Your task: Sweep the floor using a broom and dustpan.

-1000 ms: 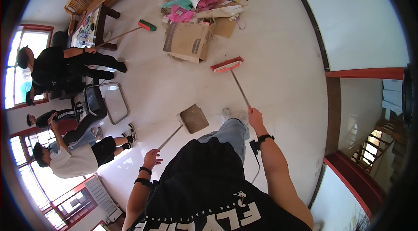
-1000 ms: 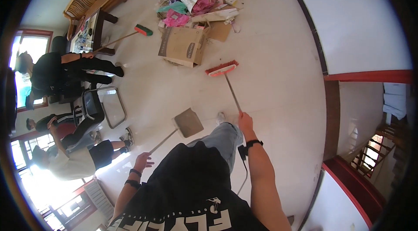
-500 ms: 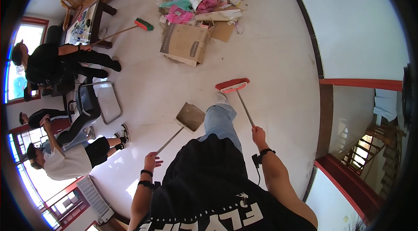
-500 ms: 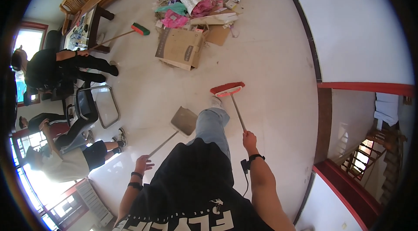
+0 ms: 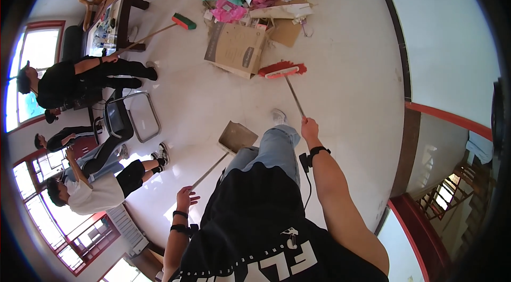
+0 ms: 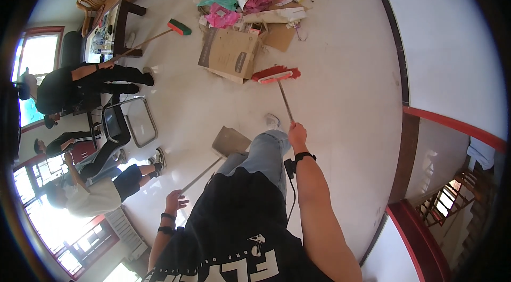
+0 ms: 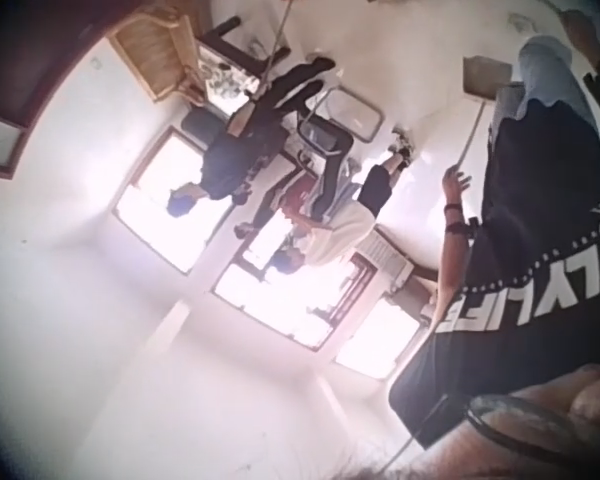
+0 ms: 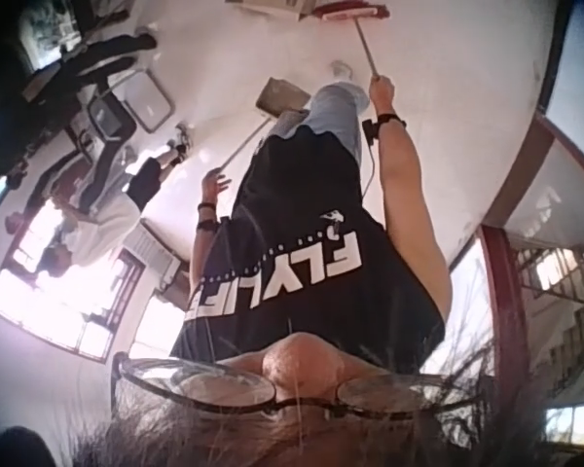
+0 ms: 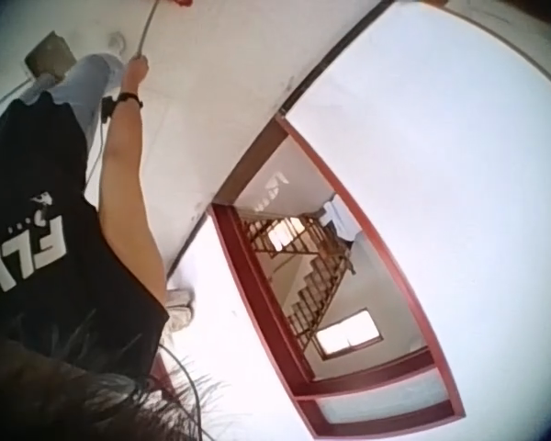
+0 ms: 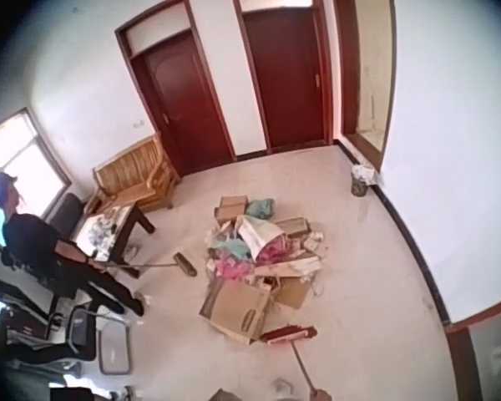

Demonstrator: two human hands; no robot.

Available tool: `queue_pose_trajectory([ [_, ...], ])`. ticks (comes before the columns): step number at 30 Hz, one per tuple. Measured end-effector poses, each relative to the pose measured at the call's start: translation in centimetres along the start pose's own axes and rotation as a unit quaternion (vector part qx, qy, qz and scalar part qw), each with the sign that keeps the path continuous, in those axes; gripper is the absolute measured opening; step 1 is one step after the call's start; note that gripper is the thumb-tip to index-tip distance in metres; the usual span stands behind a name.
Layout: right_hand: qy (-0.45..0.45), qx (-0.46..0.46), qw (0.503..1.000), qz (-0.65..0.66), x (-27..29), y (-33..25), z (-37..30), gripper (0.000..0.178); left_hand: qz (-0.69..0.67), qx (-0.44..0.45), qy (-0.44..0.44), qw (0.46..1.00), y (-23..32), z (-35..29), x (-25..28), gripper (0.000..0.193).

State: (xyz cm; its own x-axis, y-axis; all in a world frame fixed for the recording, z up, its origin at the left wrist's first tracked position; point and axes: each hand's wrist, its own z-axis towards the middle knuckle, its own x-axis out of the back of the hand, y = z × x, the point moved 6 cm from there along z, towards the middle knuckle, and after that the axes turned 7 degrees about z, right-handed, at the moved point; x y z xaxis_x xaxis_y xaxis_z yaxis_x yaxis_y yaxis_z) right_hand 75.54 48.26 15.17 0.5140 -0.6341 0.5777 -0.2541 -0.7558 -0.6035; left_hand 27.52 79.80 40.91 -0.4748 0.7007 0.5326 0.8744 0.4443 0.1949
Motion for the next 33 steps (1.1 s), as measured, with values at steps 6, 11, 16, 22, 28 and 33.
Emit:
queue_pose_trajectory([
  [6, -0.035, 0.001, 0.999, -0.003, 3.2, -0.2, -2.2, 0.034, 0.009, 0.000, 0.008, 1.000, 2.3, 0.8, 0.8, 0.029],
  [11, -0.014, 0.018, 0.999, 0.023, 6.2, 1.8, -8.9, 0.028, 0.000, -0.016, -0.005, 1.000, 3.9, 5.0, 2.1, 0.030],
  [16, -0.016, -0.041, 0.999, -0.003, 7.0, 1.2, -15.4, 0.028, -0.012, -0.023, -0.040, 0.999, 5.2, 12.3, 3.1, 0.033],
  [22, 0.009, -0.070, 0.997, -0.037, 3.1, -1.2, -22.5, 0.031, -0.051, -0.029, 0.040, 0.997, 8.2, 20.7, 11.9, 0.029],
  [28, 0.027, -0.170, 0.980, 0.101, 1.9, -0.6, -23.6, 0.028, -0.020, -0.077, 0.026, 0.997, 10.2, 25.2, 14.6, 0.031],
  [33, 0.030, -0.194, 0.975, 0.100, -0.3, -5.7, -24.6, 0.031, 0.038, -0.060, 0.019, 0.997, 9.3, 26.2, 16.5, 0.032],
])
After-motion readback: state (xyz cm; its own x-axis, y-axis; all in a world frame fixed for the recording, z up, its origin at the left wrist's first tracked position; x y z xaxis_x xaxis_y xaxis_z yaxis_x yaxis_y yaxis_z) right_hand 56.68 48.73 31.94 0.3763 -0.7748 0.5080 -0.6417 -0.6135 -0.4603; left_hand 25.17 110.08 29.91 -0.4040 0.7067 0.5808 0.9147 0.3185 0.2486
